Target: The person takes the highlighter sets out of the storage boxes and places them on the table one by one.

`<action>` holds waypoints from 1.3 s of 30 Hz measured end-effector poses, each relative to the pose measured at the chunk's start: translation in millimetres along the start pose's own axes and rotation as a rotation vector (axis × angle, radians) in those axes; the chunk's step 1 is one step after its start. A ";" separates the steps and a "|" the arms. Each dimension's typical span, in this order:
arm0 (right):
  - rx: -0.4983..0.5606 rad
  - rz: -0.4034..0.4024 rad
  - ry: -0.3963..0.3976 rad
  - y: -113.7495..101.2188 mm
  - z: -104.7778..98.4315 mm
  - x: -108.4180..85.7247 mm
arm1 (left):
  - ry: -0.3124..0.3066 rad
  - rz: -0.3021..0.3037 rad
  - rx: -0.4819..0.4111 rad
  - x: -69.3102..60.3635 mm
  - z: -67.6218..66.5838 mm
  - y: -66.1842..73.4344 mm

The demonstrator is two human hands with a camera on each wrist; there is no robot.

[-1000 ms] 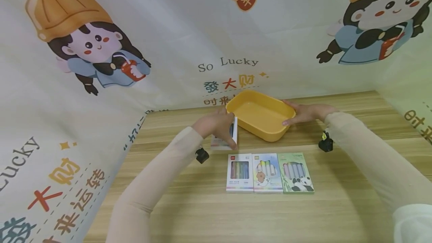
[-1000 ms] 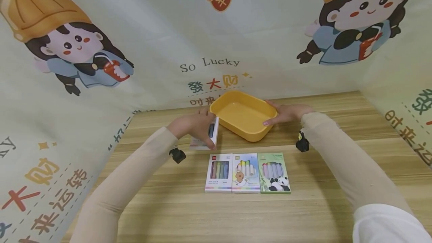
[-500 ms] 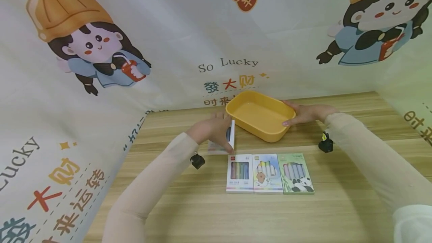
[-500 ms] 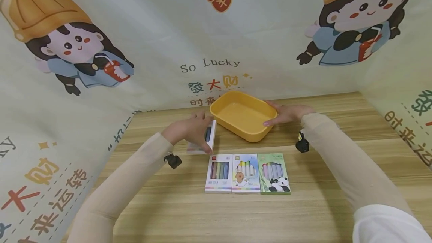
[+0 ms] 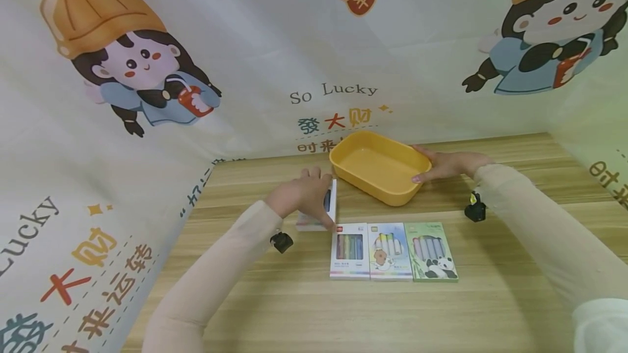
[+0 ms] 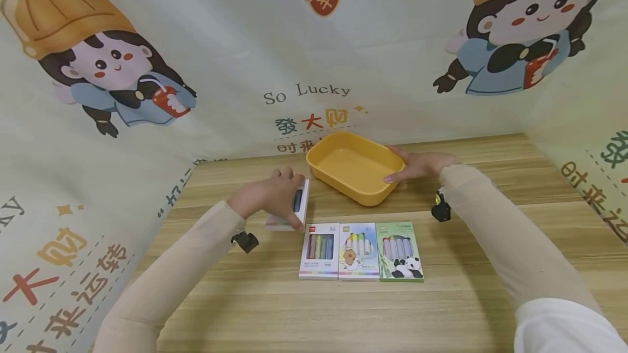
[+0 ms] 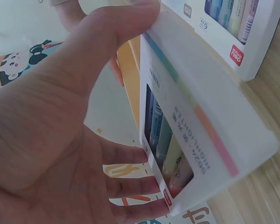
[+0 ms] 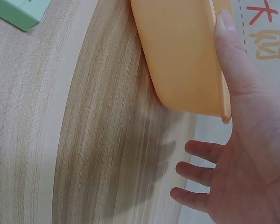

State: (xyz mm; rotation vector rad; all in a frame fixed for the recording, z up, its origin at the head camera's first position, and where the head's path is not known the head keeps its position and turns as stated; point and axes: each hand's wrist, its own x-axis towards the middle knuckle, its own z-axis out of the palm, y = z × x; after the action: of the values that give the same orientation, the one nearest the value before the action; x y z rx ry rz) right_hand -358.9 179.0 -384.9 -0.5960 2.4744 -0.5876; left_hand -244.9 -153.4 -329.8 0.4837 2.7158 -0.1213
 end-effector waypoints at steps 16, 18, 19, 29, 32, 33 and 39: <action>-0.011 -0.010 0.009 1.9 0.7 2.3 | -0.003 0.008 0.019 -11.3 14.5 1.4; -0.013 -0.009 0.009 2.0 0.5 2.3 | 0.004 0.008 0.023 -12.1 15.7 1.5; -0.012 -0.009 0.009 1.9 0.4 2.1 | 0.007 0.008 0.025 -12.6 16.2 1.5; -0.019 -0.001 0.012 0.5 -1.1 0.9 | 0.018 0.013 0.008 -18.5 22.9 2.3; -0.021 0.005 0.010 0.6 -0.5 1.6 | 0.018 0.012 0.008 -19.8 25.8 2.5; -0.019 0.006 0.009 0.6 -0.4 1.7 | 0.018 0.012 0.011 -20.3 26.4 2.6; -0.016 0.009 -0.002 -0.9 -1.0 0.3 | 0.012 0.004 0.029 -22.1 30.8 4.3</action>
State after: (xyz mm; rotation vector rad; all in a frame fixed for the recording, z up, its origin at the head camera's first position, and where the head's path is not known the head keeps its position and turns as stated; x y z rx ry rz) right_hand -359.5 178.3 -383.8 -0.5909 2.4807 -0.5640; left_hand -213.3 -160.9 -350.0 0.4999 2.7275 -0.1568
